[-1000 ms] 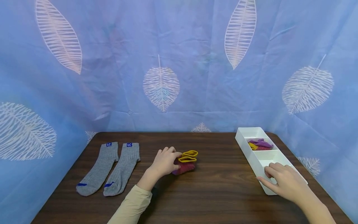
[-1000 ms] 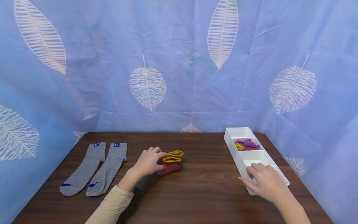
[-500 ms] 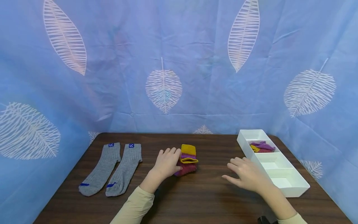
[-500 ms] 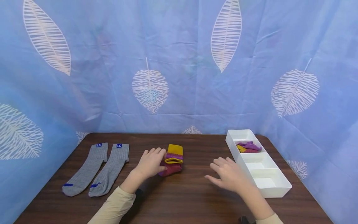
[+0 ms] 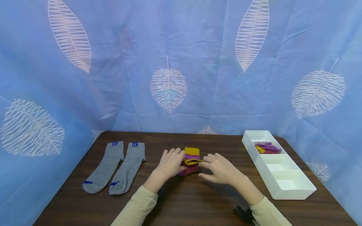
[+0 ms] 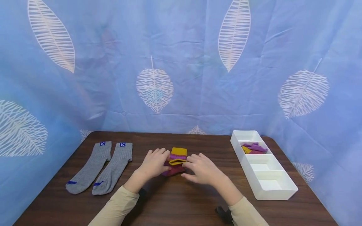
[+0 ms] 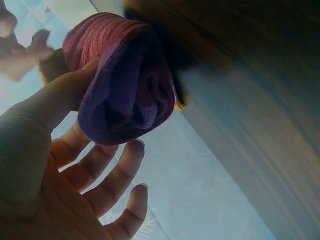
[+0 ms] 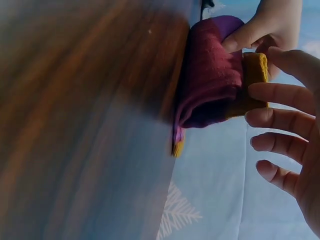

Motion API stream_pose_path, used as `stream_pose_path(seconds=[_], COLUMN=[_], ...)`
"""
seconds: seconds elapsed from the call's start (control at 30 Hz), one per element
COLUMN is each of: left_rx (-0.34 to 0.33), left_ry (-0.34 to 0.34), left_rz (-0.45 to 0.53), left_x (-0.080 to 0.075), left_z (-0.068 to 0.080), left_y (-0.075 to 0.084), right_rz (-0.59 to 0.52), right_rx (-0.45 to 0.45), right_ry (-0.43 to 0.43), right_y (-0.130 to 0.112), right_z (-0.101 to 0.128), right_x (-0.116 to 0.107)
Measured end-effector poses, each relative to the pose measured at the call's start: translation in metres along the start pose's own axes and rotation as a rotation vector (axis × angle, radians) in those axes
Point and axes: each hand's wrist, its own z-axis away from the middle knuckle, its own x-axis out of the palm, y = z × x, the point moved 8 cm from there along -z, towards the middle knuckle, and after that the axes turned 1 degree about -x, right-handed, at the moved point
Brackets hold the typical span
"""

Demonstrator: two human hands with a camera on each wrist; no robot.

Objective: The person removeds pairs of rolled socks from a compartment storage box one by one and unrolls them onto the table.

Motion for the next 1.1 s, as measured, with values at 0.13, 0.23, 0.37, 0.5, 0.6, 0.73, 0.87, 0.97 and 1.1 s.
stream_pose_path(seconds=[0.13, 0.23, 0.37, 0.5, 0.6, 0.73, 0.87, 0.97, 1.1], left_rx=[-0.013, -0.02, -0.017, -0.019, -0.016, 0.019, 0.067, 0.098, 0.124], left_ry=[-0.021, -0.037, -0.049, -0.063, -0.075, -0.094, -0.109, -0.108, -0.066], left_rz=[0.002, 0.01, 0.023, 0.044, 0.052, 0.056, 0.076, 0.078, 0.041], left_x=[0.001, 0.001, 0.002, 0.004, 0.004, 0.005, 0.006, 0.005, 0.002], left_z=[-0.003, -0.004, -0.003, -0.003, -0.002, -0.001, 0.001, 0.002, 0.004], left_y=[-0.001, -0.002, -0.003, -0.003, -0.002, 0.002, 0.006, 0.006, 0.005], right_rz=[0.001, -0.018, -0.031, -0.027, -0.039, -0.091, -0.153, -0.178, -0.213], right_rx=[0.032, 0.058, 0.082, 0.102, 0.128, 0.16, 0.179, 0.194, 0.228], right_ry=[-0.03, -0.054, -0.081, -0.108, -0.136, -0.161, -0.194, -0.239, -0.329], right_y=[0.006, 0.011, 0.018, 0.027, 0.033, 0.039, 0.042, 0.042, 0.042], right_z=[-0.012, -0.019, -0.026, -0.031, -0.033, -0.035, -0.036, -0.035, -0.031], right_x=[0.006, 0.012, 0.023, 0.035, 0.045, 0.055, 0.06, 0.065, 0.072])
